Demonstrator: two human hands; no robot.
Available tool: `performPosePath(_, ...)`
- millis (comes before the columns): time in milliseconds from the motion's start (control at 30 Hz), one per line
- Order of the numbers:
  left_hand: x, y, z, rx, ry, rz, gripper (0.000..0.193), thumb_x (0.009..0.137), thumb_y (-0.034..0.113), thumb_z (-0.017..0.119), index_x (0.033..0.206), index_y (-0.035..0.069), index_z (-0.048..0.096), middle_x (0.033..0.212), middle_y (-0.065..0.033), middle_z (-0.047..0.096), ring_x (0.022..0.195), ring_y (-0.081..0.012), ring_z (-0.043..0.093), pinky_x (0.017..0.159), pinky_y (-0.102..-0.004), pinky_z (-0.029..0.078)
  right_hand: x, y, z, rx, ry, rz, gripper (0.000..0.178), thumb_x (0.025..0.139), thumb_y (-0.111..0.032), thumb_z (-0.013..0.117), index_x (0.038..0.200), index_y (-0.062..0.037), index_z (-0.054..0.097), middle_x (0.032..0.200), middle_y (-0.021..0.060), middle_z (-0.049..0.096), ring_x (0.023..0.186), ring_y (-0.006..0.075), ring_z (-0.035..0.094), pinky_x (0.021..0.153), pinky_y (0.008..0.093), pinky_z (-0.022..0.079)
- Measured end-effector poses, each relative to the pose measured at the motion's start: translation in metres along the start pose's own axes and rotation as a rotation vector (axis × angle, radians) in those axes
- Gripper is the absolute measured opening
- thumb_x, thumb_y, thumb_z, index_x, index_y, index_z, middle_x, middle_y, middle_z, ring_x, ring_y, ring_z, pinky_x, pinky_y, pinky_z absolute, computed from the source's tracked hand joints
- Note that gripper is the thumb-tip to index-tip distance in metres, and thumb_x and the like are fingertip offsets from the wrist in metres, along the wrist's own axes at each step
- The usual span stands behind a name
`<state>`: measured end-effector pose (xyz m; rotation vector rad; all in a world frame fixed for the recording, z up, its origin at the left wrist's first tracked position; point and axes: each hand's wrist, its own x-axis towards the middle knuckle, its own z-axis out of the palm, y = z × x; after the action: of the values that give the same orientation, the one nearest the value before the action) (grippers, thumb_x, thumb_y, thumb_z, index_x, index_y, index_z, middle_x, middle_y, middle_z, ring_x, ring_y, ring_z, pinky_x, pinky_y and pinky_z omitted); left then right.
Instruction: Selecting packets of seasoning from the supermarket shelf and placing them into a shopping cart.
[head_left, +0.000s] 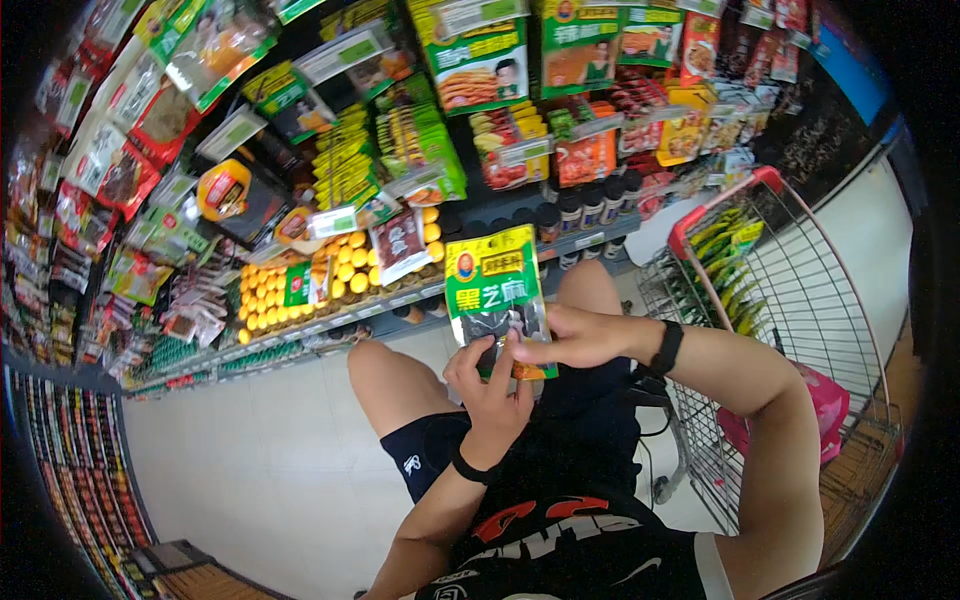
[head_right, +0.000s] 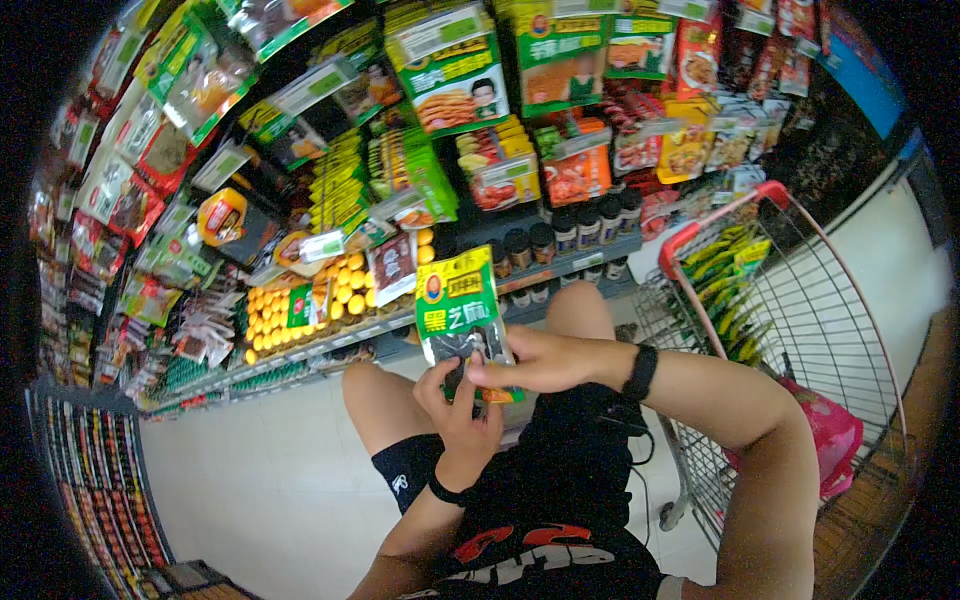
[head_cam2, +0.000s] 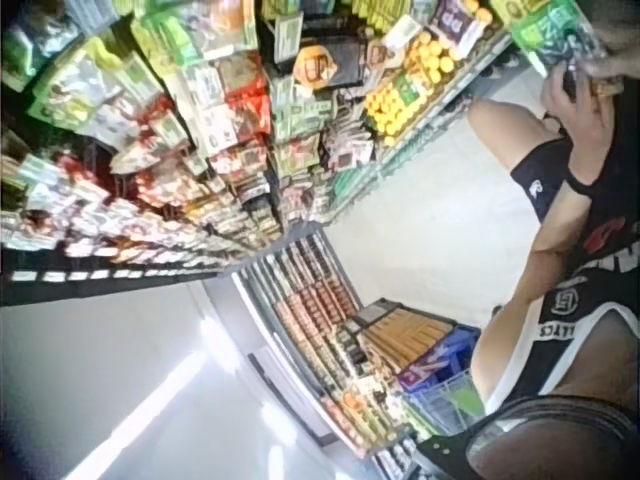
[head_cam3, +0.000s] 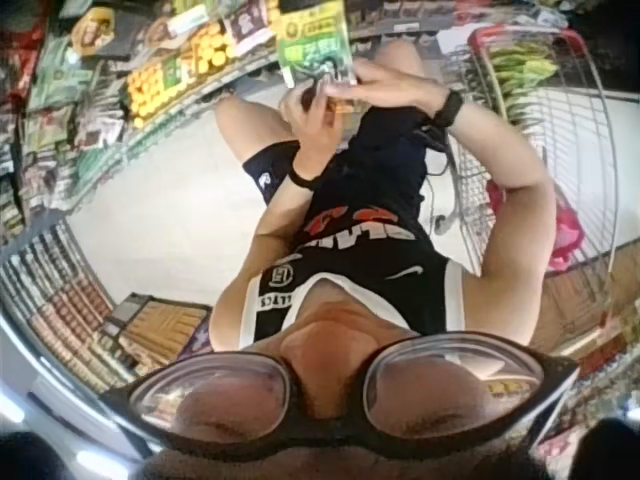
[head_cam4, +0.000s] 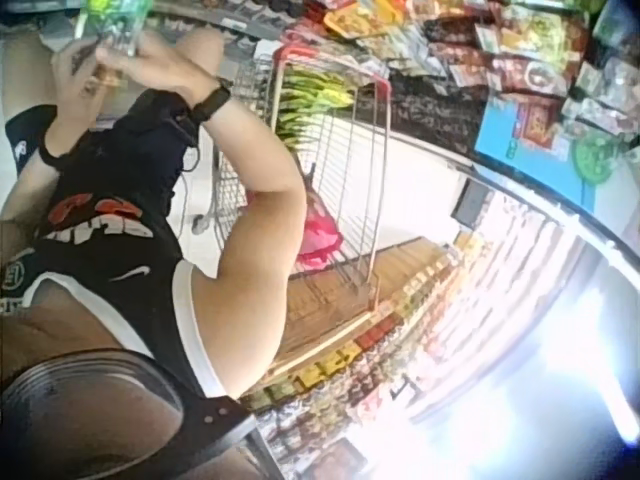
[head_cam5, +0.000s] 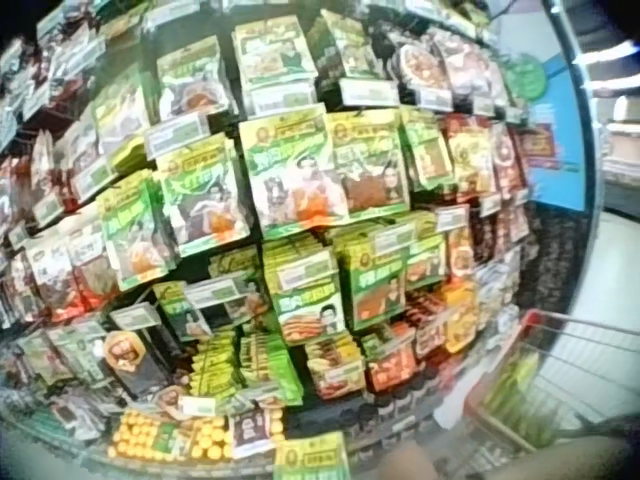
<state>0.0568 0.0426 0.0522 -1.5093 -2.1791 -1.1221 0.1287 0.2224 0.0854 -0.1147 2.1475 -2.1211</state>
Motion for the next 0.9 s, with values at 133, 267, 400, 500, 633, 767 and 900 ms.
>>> performPosePath(133,0.001,0.005,0.006,-0.032,-0.265,-0.035,0.07,0.068,0.02,0.076,0.131,0.004,0.048,0.125,-0.0182,0.041,0.12,-0.0369,0.036,0.098,-0.047,0.032,-0.002,0.011,-0.014,-0.115,0.23,0.114,0.031,0.096,-0.022,0.056,0.119,-0.0012,0.055,0.102,0.0073,0.065,0.092,0.0127,0.055,0.083,0.0316,0.047)
performPosePath(267,-0.006,-0.014,0.005,-0.225,0.026,-0.217,0.069,0.071,0.016,0.077,0.128,0.002,0.041,0.126,-0.0187,0.043,0.118,-0.032,0.041,0.1,-0.0442,0.034,-0.011,0.01,-0.023,-0.339,0.252,0.131,0.031,0.096,-0.024,0.056,0.116,0.0002,0.055,0.097,0.0127,0.066,0.088,0.0155,0.059,0.081,0.0318,0.048)
performPosePath(400,-0.003,-0.035,0.004,-1.118,-0.088,-0.601,0.057,0.083,0.011,0.071,0.13,0.0,0.04,0.126,-0.0108,0.051,0.115,-0.0187,0.051,0.1,-0.0348,0.039,-0.006,0.006,-0.017,-0.217,0.25,-0.136,0.037,0.095,-0.03,0.057,0.117,-0.0006,0.055,0.097,0.0172,0.066,0.087,0.0227,0.063,0.081,0.0366,0.049)
performPosePath(500,0.0,-0.035,-0.002,-1.113,-0.302,-0.531,0.049,0.085,0.008,0.068,0.128,0.0,0.045,0.123,-0.0094,0.056,0.112,-0.0162,0.055,0.098,-0.0325,0.042,0.001,0.002,-0.012,-0.537,0.248,0.006,0.044,0.093,-0.033,0.059,0.121,-0.0007,0.05,0.098,0.0205,0.065,0.089,0.0337,0.065,0.082,0.0408,0.049)
performPosePath(633,0.015,-0.038,-0.008,-1.023,-0.201,-0.618,0.036,0.089,0.008,0.065,0.121,0.0,0.051,0.111,-0.0054,0.062,0.098,-0.0115,0.059,0.085,-0.0282,0.049,-0.005,-0.005,-0.005,-0.56,0.405,-0.009,0.044,0.09,-0.031,0.061,0.119,-0.0005,0.046,0.089,0.0169,0.066,0.078,0.0344,0.066,0.07,0.0415,0.051)
performPosePath(767,0.051,-0.084,-0.027,-0.937,-0.078,-0.63,0.028,0.088,0.008,0.065,0.113,0.004,0.054,0.096,-0.0027,0.064,0.075,-0.0094,0.059,0.058,-0.0243,0.05,-0.009,-0.013,-0.01,-0.512,0.321,0.104,0.045,0.089,-0.034,0.061,0.115,-0.0003,0.047,0.076,0.0149,0.065,0.071,0.0324,0.066,0.062,0.0405,0.052)
performPosePath(900,0.095,-0.135,-0.054,-0.892,-0.037,-0.637,0.025,0.09,0.006,0.062,0.112,0.004,0.054,0.096,-0.0039,0.064,0.075,-0.0106,0.061,0.056,-0.0251,0.05,-0.006,-0.014,-0.007,-0.506,0.238,-0.072,0.035,0.088,-0.029,0.063,0.105,-0.0018,0.05,0.074,0.0119,0.065,0.062,0.0272,0.066,0.056,0.0369,0.051)
